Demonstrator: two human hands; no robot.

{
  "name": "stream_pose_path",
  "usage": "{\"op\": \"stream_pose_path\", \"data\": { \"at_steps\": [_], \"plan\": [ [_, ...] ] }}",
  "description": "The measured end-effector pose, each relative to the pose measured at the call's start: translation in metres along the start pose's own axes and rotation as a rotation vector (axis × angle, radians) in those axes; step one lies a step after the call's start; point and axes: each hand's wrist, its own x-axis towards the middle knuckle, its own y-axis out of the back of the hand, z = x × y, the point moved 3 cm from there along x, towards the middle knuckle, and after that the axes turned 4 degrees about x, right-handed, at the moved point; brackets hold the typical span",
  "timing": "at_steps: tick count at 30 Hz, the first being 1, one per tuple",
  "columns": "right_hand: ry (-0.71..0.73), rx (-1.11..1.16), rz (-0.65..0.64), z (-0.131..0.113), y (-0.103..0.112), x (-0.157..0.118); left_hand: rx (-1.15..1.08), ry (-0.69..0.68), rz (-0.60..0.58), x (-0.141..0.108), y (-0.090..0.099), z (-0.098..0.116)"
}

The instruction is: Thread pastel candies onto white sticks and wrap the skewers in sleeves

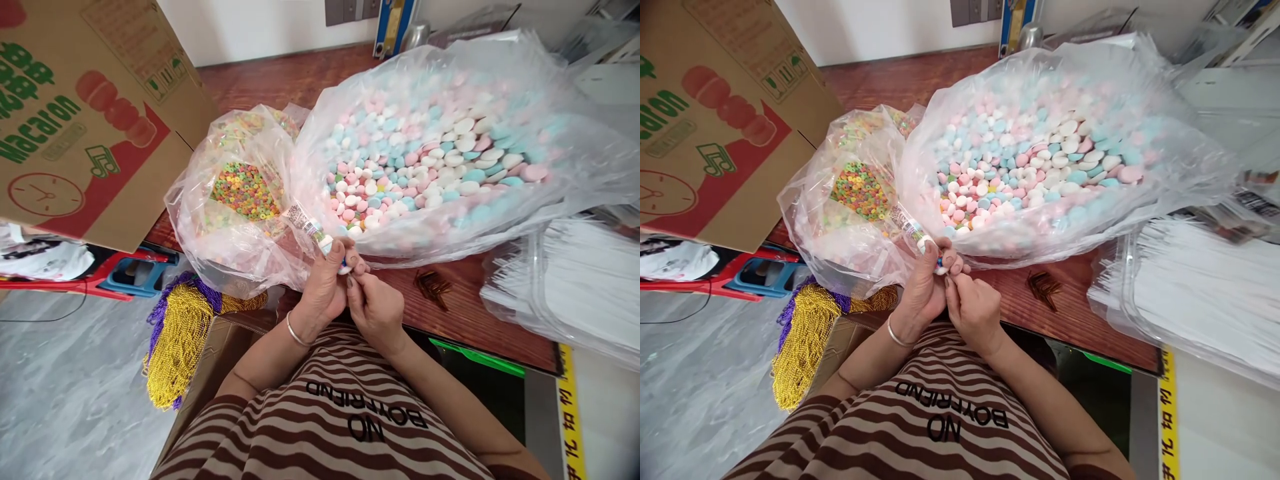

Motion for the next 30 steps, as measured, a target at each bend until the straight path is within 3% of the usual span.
{"op": "stream_pose_path", "data": {
  "at_steps": [2, 4, 6, 8, 11, 15, 21, 27, 30],
  "plan": [
    [-0.032, 0.052, -0.055, 0.003, 0.003, 0.001, -0.005, -0.006, -0.020, 0.000, 0.004, 0.004],
    [-0.203, 0.285, -0.130, 0.007, 0.004, 0.000, 0.003, -0.019, -0.029, 0.002, 0.010, 0.011],
    [-0.358, 0.506, -0.174, 0.010, 0.003, -0.003, 0.047, -0.037, -0.003, 0.006, 0.016, 0.017],
    [-0.412, 0.608, -0.208, 0.012, 0.002, -0.006, 0.078, -0.077, 0.063, 0.008, 0.020, 0.022],
    [-0.324, 0.535, -0.239, 0.011, 0.004, -0.006, 0.077, -0.112, 0.153, 0.011, 0.024, 0.022],
    [-0.097, 0.248, -0.194, 0.005, 0.013, -0.004, 0.094, -0.087, 0.161, 0.009, 0.027, 0.019],
    [-0.145, 0.262, -0.200, 0.003, 0.015, -0.005, 0.247, -0.078, 0.017, 0.006, 0.026, 0.021],
    [-0.007, 0.124, -0.205, -0.002, 0.014, -0.005, 0.143, -0.155, 0.280, 0.013, 0.028, 0.021],
    [0.069, 0.050, -0.180, -0.005, 0.014, -0.005, 0.096, -0.162, 0.335, 0.013, 0.024, 0.019]
  ]
}}
